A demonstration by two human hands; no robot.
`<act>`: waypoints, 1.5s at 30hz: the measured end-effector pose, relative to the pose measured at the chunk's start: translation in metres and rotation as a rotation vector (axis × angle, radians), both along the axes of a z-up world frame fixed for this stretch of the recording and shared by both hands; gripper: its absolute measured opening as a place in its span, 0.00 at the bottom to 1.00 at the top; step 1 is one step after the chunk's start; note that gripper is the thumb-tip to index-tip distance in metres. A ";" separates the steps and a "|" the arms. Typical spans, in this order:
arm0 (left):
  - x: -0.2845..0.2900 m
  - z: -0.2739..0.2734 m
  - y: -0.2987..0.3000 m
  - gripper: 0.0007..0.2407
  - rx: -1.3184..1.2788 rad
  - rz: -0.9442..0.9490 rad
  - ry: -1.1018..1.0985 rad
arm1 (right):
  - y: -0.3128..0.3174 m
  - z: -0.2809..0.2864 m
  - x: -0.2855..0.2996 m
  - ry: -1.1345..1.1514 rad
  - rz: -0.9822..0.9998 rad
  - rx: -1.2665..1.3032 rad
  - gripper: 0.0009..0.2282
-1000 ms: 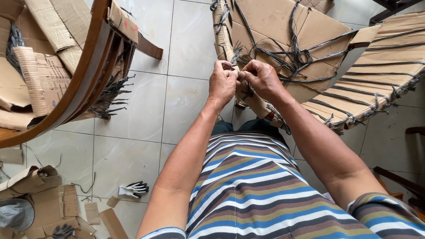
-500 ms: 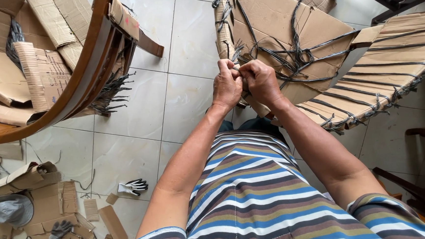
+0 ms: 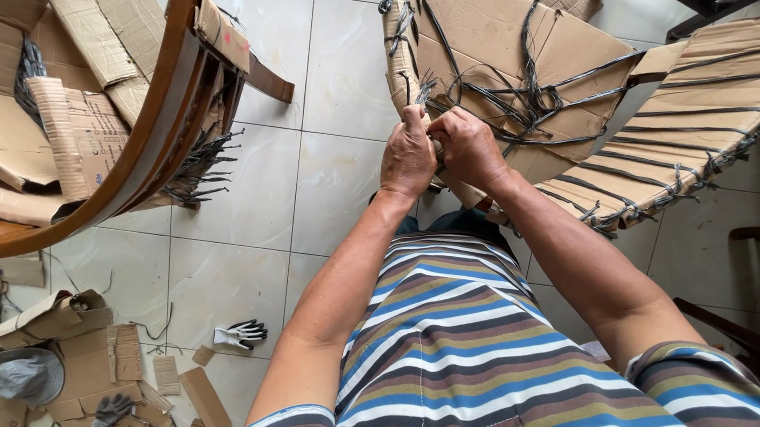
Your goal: Tying together curved cardboard sections using plastic strips to assemble a furniture component.
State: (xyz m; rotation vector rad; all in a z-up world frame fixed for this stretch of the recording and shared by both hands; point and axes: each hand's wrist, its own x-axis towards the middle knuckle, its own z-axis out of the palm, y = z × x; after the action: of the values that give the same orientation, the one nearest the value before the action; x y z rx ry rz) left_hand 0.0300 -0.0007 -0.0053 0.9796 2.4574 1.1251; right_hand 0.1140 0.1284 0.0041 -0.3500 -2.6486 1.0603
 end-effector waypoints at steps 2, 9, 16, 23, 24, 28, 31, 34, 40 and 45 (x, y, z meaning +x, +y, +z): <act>0.001 -0.006 0.001 0.17 -0.026 -0.014 0.099 | 0.006 0.001 -0.001 -0.061 0.006 -0.014 0.02; -0.004 -0.002 -0.011 0.07 0.090 -0.071 0.325 | 0.014 0.021 -0.011 -0.354 -0.007 -0.605 0.04; 0.011 -0.045 -0.017 0.07 0.042 -0.011 0.525 | 0.012 0.012 -0.007 -0.367 -0.110 -0.805 0.07; 0.006 -0.047 -0.011 0.04 -0.013 -0.003 0.665 | 0.014 0.012 -0.015 -0.353 -0.101 -0.684 0.04; 0.006 -0.042 -0.012 0.04 -0.002 0.004 0.671 | 0.014 0.011 -0.016 -0.368 -0.092 -0.496 0.04; 0.004 -0.034 -0.015 0.03 -0.008 0.005 0.677 | 0.015 0.000 -0.015 -0.356 -0.107 -0.248 0.03; 0.002 -0.024 -0.020 0.01 -0.042 -0.006 0.627 | 0.020 -0.016 -0.013 -0.317 -0.160 -0.261 0.05; 0.005 -0.019 -0.029 0.01 -0.063 -0.043 0.562 | 0.026 -0.028 -0.007 -0.335 -0.173 -0.260 0.07; -0.001 0.011 -0.030 0.08 0.059 0.111 -0.007 | 0.058 -0.040 -0.004 -0.275 -0.180 -0.478 0.07; -0.016 -0.008 0.014 0.30 -0.094 0.498 -0.376 | 0.148 -0.092 0.069 -0.426 -0.289 -0.540 0.09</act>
State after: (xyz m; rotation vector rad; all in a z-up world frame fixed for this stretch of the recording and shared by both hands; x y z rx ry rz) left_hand 0.0145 0.0129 -0.0134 0.0991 2.4590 1.1846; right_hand 0.1830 0.2760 -0.0883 -1.1415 -2.4754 1.7401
